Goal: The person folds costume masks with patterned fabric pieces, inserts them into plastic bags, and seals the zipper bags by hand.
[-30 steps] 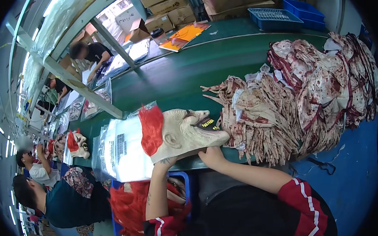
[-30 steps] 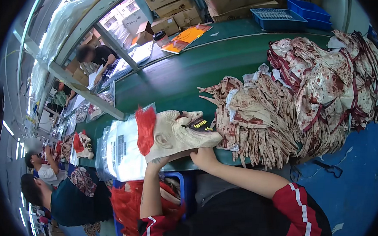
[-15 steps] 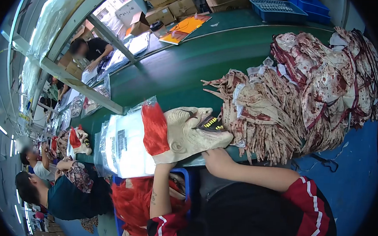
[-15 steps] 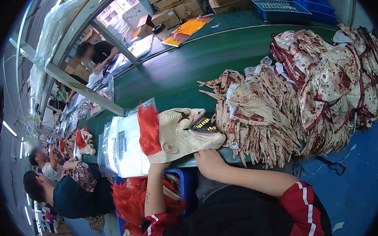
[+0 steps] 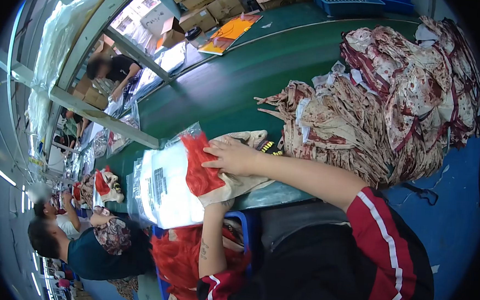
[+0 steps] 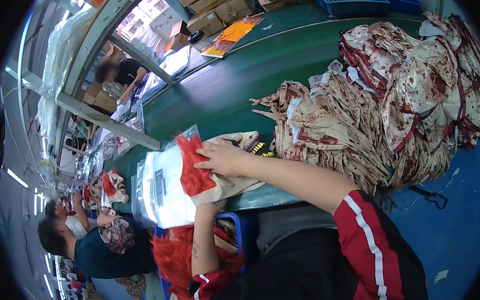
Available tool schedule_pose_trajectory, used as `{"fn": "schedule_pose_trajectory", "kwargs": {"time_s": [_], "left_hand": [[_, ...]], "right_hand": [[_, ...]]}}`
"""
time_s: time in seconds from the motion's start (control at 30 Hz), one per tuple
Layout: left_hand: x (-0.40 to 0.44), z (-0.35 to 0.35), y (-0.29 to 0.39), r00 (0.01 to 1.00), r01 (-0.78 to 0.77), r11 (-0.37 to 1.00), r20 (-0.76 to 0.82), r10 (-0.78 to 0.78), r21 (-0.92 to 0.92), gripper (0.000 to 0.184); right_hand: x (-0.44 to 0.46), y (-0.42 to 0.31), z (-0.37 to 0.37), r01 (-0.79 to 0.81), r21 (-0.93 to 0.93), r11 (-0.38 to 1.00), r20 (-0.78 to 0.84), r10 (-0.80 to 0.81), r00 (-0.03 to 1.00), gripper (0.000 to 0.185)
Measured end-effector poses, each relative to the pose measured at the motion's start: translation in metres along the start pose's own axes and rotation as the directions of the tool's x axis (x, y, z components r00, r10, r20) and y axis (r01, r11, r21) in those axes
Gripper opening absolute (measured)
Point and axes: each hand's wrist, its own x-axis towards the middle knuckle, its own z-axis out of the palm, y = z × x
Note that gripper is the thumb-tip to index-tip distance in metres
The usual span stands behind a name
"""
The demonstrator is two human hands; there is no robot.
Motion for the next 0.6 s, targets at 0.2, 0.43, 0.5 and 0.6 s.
{"fn": "schedule_pose_trajectory", "kwargs": {"time_s": [0.2,0.43,0.5,0.6], "left_hand": [[-0.012,0.027,-0.002,0.996,-0.015,0.980,0.094,-0.004,0.198,0.069],[-0.054,-0.061,0.066,0.878,-0.018,0.999,0.479,0.003,0.027,0.032],[-0.045,-0.108,0.077,0.871,-0.012,0.996,0.489,0.053,-0.086,0.026],[-0.013,-0.127,0.077,0.928,0.084,0.934,0.369,0.054,-0.348,0.018]], "right_hand": [[-0.004,0.014,0.047,-0.056,0.079,0.995,-0.002,0.056,0.998,0.052],[-0.009,0.008,0.054,-0.169,0.052,0.984,0.079,0.164,0.983,0.049],[-0.010,0.006,0.053,-0.168,0.049,0.985,0.088,0.163,0.983,0.050],[-0.010,0.007,0.052,-0.159,0.035,0.987,0.094,0.155,0.983,0.052]]}}
